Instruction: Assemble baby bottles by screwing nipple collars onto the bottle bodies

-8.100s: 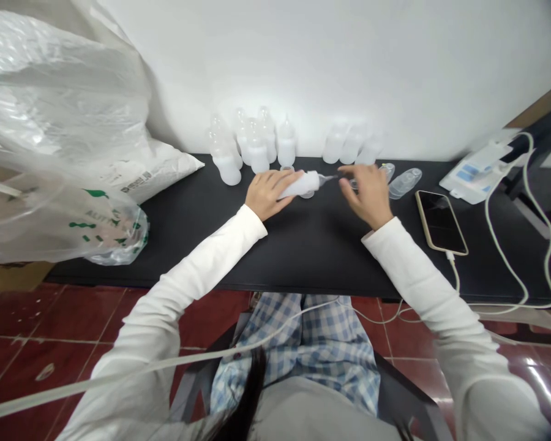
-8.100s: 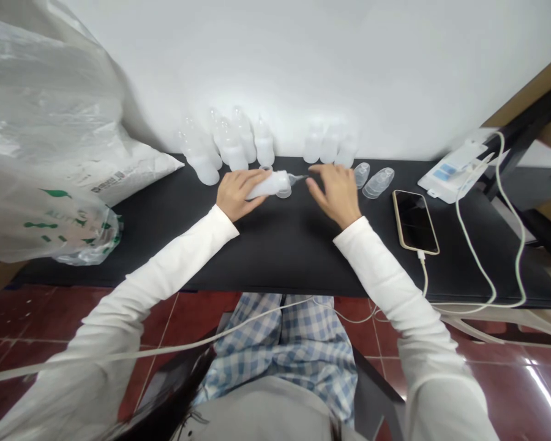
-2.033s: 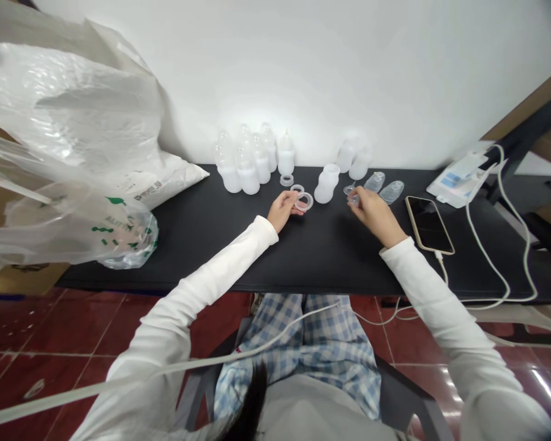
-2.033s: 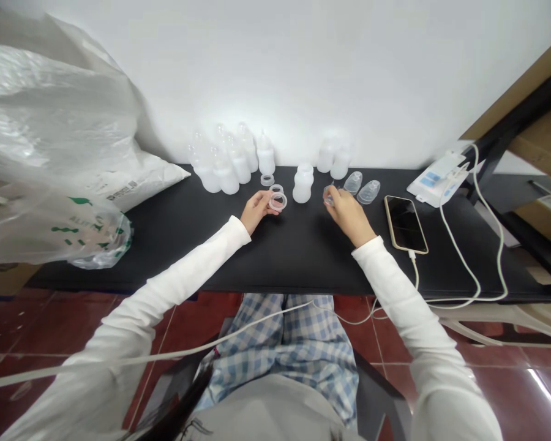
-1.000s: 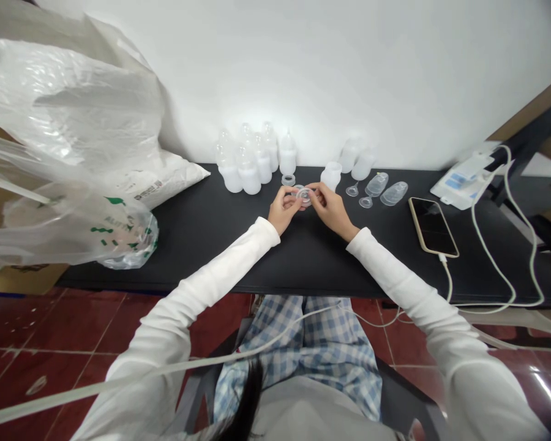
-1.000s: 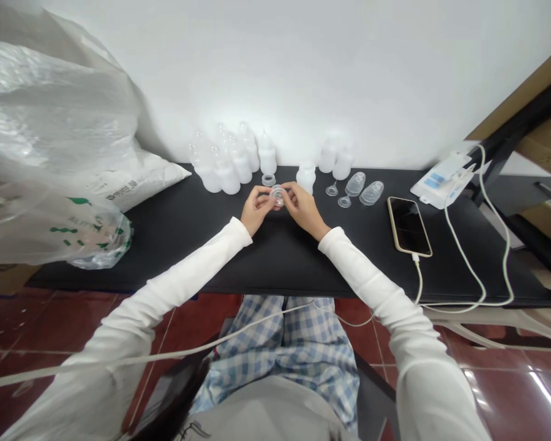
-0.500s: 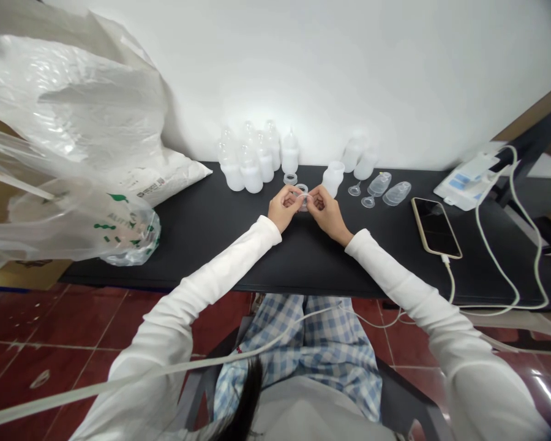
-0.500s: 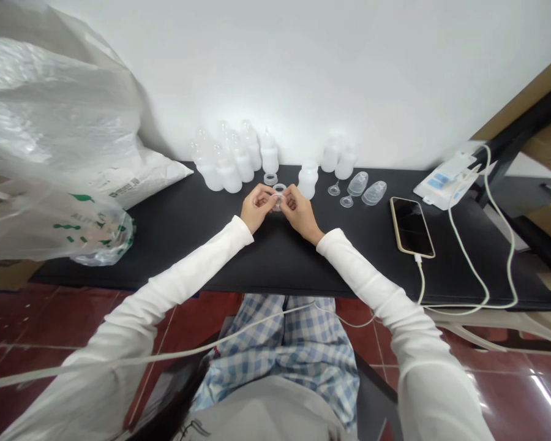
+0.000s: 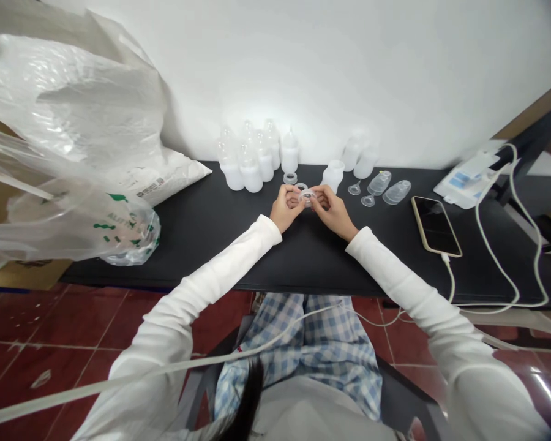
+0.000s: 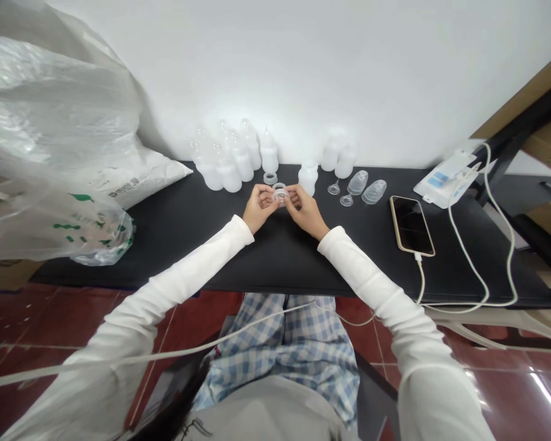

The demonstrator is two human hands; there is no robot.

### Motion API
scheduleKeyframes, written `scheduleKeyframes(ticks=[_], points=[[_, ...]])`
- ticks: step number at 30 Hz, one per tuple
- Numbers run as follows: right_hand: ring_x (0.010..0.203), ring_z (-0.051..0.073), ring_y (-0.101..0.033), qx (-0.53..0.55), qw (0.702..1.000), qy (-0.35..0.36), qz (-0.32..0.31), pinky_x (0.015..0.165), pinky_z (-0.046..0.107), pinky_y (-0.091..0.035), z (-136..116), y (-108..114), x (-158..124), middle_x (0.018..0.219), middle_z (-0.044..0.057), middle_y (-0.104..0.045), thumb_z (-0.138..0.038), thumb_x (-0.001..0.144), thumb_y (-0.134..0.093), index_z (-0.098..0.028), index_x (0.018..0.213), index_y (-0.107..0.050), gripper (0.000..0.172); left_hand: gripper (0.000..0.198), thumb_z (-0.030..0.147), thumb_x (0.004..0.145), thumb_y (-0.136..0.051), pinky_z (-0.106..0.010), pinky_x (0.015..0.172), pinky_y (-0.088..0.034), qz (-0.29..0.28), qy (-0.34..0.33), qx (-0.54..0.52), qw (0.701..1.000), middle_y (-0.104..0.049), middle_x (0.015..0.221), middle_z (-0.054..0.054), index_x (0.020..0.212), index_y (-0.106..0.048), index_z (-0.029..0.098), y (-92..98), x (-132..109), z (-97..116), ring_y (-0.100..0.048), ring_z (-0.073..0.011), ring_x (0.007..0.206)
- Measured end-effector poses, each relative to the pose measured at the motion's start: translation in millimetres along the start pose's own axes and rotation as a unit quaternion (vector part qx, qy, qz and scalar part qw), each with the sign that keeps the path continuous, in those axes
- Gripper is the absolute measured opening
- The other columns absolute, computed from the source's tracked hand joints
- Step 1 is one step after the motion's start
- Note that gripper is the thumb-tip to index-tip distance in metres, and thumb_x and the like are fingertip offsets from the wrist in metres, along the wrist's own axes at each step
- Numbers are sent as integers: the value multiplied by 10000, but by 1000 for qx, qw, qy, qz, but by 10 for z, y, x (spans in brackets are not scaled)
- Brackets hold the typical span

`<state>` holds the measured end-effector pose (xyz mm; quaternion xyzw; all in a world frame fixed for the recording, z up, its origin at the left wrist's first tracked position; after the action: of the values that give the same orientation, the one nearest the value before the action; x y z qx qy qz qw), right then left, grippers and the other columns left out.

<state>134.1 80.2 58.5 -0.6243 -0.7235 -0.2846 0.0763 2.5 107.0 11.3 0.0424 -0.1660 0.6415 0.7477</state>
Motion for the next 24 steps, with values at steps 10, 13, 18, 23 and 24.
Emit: scheduleKeyframes(ticks=[10,13,18,23,24], points=[[591,109,-497,-13,998,-30,45,576,274,-438,13,-78,-51,672,-46,-538,-528,877,-657,-242,865,-496,329,404,292,724,-855,-233,676,-550,35,40,-4,999,-644,709,61,904,-499,223,34,-11,-76,-640,-86,631],[578,105,-498,-15,997,-44,55,575,271,-448,42,-65,-62,658,-52,-540,-504,871,-660,-243,850,-486,314,378,287,749,-837,-254,687,-562,17,45,9,999,-658,712,54,925,-509,225,-14,-27,-56,-658,-102,638],[592,111,-560,16,997,-63,52,588,283,-499,126,-82,-63,701,-45,-564,-560,853,-663,-247,898,-501,355,359,333,773,-829,-231,619,-520,26,25,51,998,-652,685,56,934,-528,221,27,-28,14,-647,-101,597],[578,105,-555,33,995,-70,63,566,274,-499,195,-53,-55,689,-53,-546,-580,847,-658,-243,904,-506,374,403,423,776,-829,-247,670,-549,7,16,44,999,-679,728,39,955,-530,220,-4,-24,41,-684,-115,656],[570,101,-547,37,994,-72,69,558,269,-495,205,-37,-55,687,-54,-544,-576,848,-656,-243,900,-502,371,410,416,771,-833,-255,699,-559,0,16,36,999,-688,754,30,968,-532,220,-20,-25,43,-698,-121,694]])
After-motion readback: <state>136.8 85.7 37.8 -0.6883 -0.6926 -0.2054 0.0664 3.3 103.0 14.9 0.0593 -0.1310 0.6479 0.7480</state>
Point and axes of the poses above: each hand's wrist, its own x-axis towards the middle knuckle, its own y-axis out of the back of the hand, z = x × y, the point moved 10 cm from there along x, towards the middle knuckle
